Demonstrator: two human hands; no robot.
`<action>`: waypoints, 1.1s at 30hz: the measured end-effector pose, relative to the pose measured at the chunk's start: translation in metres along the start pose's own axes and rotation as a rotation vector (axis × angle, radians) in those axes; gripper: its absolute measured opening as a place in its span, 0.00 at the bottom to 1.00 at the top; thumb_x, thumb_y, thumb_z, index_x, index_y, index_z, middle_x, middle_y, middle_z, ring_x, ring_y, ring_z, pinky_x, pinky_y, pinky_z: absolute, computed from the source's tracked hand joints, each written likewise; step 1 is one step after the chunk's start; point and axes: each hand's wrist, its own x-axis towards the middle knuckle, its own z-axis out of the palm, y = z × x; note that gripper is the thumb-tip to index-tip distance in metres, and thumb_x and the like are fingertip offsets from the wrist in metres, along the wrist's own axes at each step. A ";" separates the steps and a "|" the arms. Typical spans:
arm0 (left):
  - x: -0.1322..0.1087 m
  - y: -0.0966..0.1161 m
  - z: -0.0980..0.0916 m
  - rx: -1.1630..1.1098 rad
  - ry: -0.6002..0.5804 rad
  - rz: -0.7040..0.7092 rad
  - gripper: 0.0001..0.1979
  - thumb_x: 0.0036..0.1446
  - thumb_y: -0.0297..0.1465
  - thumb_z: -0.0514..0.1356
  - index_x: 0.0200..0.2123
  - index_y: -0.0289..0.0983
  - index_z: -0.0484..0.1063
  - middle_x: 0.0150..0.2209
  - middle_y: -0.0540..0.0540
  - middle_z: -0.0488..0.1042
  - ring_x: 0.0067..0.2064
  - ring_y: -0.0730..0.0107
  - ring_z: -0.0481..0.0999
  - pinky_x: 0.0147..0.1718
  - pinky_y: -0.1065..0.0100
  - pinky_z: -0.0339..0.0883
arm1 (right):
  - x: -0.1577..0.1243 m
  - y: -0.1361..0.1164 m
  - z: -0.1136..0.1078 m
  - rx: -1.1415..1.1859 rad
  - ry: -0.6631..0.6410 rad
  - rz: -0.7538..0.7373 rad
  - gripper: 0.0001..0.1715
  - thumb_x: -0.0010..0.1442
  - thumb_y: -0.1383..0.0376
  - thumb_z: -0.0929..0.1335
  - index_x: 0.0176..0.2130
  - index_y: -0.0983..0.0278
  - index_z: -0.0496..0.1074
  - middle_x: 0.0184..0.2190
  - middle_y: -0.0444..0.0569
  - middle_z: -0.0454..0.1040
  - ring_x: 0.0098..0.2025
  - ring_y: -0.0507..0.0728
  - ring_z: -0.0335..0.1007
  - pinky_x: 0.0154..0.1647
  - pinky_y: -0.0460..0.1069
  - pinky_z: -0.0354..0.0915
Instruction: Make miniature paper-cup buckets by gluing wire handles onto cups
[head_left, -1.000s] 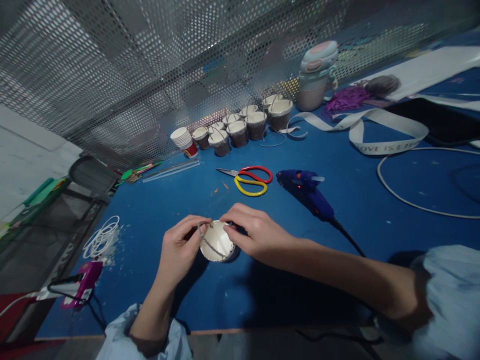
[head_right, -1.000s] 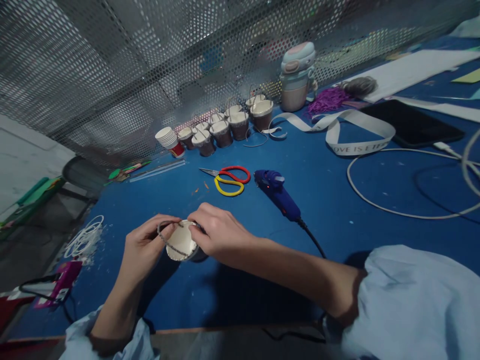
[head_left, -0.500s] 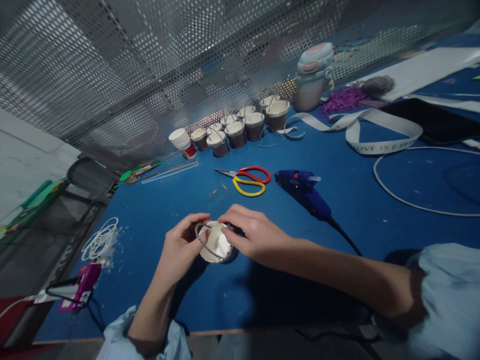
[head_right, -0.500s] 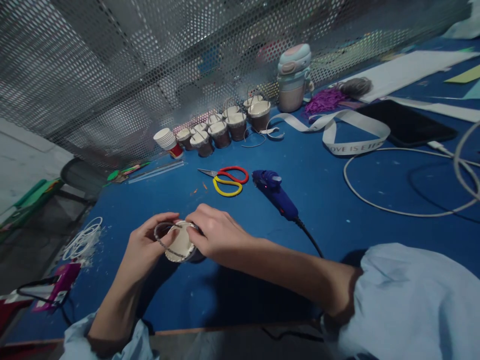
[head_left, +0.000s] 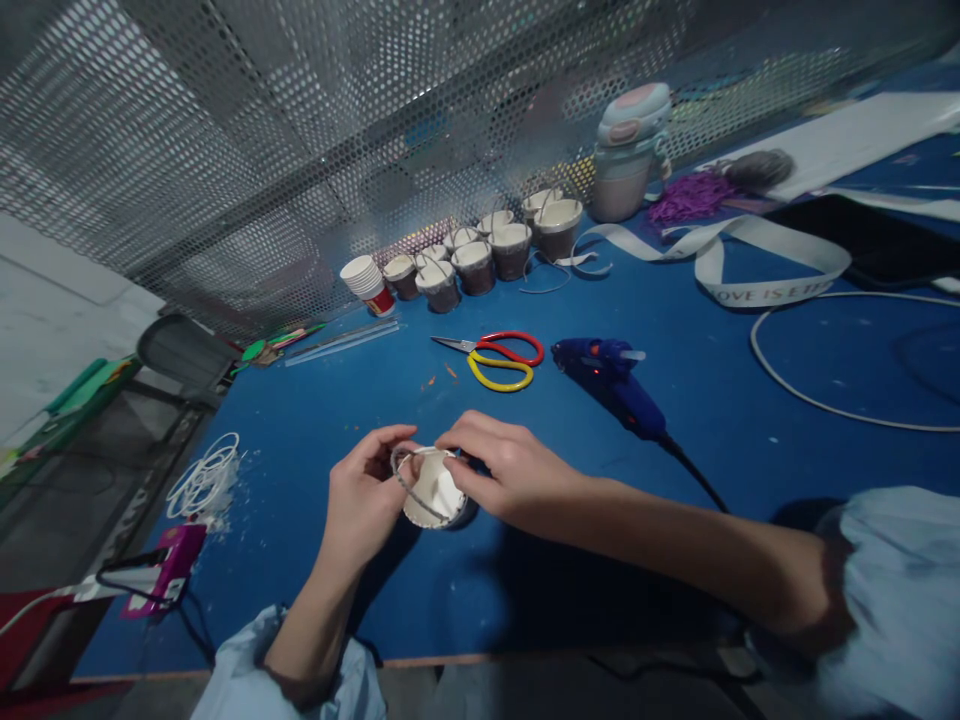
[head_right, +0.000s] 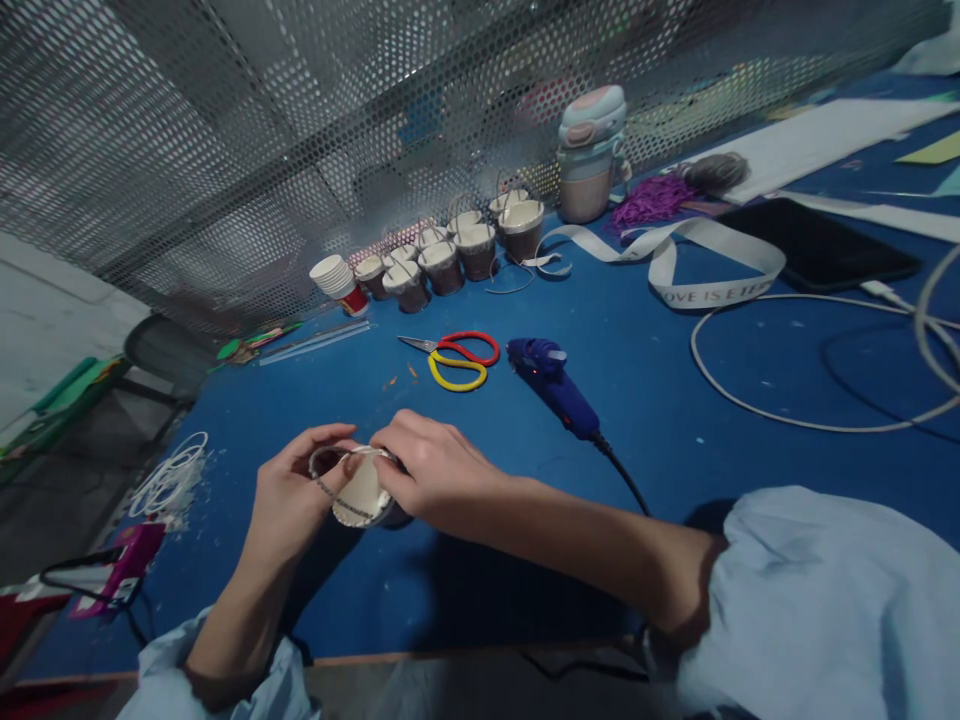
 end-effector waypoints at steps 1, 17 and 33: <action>-0.001 0.000 0.000 0.008 0.004 -0.003 0.16 0.45 0.33 0.68 0.38 0.34 0.76 0.29 0.46 0.79 0.29 0.72 0.75 0.28 0.73 0.70 | 0.000 0.000 0.000 -0.001 0.001 -0.006 0.10 0.62 0.70 0.64 0.42 0.67 0.74 0.37 0.50 0.72 0.37 0.54 0.68 0.39 0.48 0.62; 0.001 -0.004 -0.011 0.190 -0.055 0.137 0.08 0.50 0.33 0.65 0.34 0.37 0.79 0.28 0.49 0.79 0.27 0.74 0.74 0.26 0.76 0.67 | 0.000 -0.002 -0.001 -0.008 -0.020 0.010 0.10 0.62 0.70 0.65 0.42 0.69 0.74 0.35 0.49 0.70 0.34 0.53 0.64 0.35 0.48 0.60; -0.002 0.003 -0.005 0.112 -0.083 0.151 0.14 0.47 0.31 0.65 0.39 0.36 0.70 0.28 0.50 0.78 0.29 0.73 0.76 0.29 0.74 0.70 | 0.008 -0.005 0.003 -0.044 -0.017 0.039 0.12 0.61 0.68 0.67 0.44 0.67 0.75 0.40 0.51 0.74 0.43 0.57 0.70 0.42 0.50 0.63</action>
